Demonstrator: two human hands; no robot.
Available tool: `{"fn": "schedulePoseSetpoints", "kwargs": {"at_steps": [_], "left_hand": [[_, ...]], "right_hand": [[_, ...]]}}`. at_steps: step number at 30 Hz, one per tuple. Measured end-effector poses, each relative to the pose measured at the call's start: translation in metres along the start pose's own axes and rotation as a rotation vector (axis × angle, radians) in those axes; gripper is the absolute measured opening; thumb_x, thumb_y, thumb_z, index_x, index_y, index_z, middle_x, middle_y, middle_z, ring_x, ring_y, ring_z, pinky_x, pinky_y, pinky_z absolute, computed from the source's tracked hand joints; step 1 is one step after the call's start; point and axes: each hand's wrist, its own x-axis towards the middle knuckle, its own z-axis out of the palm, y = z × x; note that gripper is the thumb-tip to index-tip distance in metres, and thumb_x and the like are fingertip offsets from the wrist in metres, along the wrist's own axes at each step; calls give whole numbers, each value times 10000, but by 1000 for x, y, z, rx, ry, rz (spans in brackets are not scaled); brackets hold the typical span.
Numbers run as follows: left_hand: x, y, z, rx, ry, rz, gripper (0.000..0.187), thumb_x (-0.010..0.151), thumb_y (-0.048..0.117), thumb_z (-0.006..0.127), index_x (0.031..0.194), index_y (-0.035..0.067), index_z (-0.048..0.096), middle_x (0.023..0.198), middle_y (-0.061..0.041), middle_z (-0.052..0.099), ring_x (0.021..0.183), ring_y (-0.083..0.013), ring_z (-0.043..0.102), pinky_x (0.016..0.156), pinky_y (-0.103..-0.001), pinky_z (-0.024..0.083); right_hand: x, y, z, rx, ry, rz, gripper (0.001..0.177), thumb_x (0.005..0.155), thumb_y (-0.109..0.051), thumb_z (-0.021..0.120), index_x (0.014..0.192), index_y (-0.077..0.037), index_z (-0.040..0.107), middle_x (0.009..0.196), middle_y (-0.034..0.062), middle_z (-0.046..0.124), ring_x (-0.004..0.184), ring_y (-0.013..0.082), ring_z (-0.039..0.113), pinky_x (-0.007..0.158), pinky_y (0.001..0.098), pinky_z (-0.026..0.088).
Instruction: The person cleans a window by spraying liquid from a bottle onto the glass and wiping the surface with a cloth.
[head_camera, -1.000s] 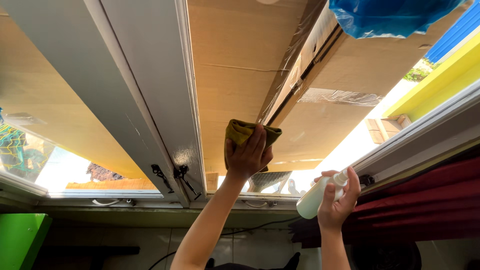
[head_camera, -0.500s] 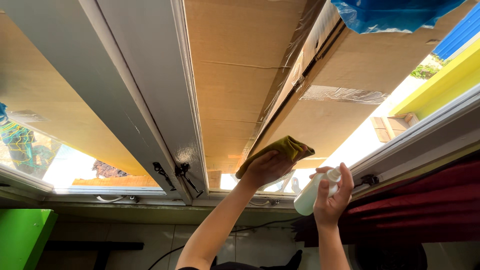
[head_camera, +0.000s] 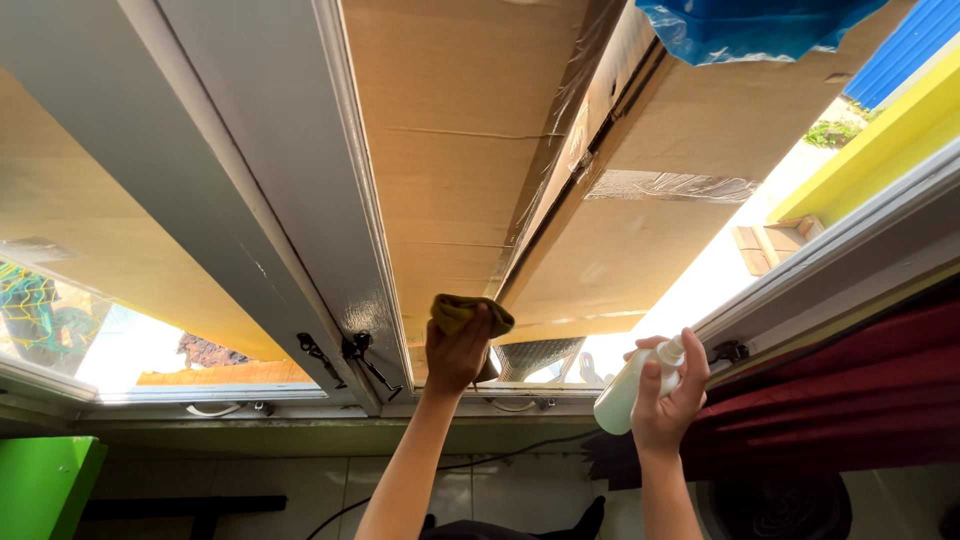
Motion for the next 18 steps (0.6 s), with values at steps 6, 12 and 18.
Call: {"fn": "schedulePoseSetpoints", "kwargs": {"at_steps": [6, 12, 18], "left_hand": [[58, 12, -5, 14, 169, -168, 369, 956, 164, 651, 1308, 55, 670, 1427, -131, 630, 1244, -298, 657, 1251, -630, 60], [126, 31, -44, -194, 205, -147, 358, 961, 75, 659, 1318, 43, 678, 1455, -127, 618, 1302, -252, 629, 1272, -602, 115], [133, 34, -81, -422, 81, -62, 366, 963, 23, 677, 1329, 35, 667, 1463, -105, 626, 1296, -241, 645, 1295, -583, 223]], "right_hand": [[-2, 7, 4, -37, -16, -16, 464, 1102, -376, 537, 1486, -159, 394, 1036, 94, 716, 892, 205, 755, 740, 332, 642], [-5, 16, 18, -137, 2, -81, 408, 1108, -332, 547, 1448, -154, 408, 1036, 92, 717, 902, 199, 757, 766, 332, 638], [-4, 21, 32, -210, 59, -128, 387, 1114, -306, 559, 1445, -162, 420, 1032, 86, 711, 986, 206, 748, 814, 338, 642]]}}
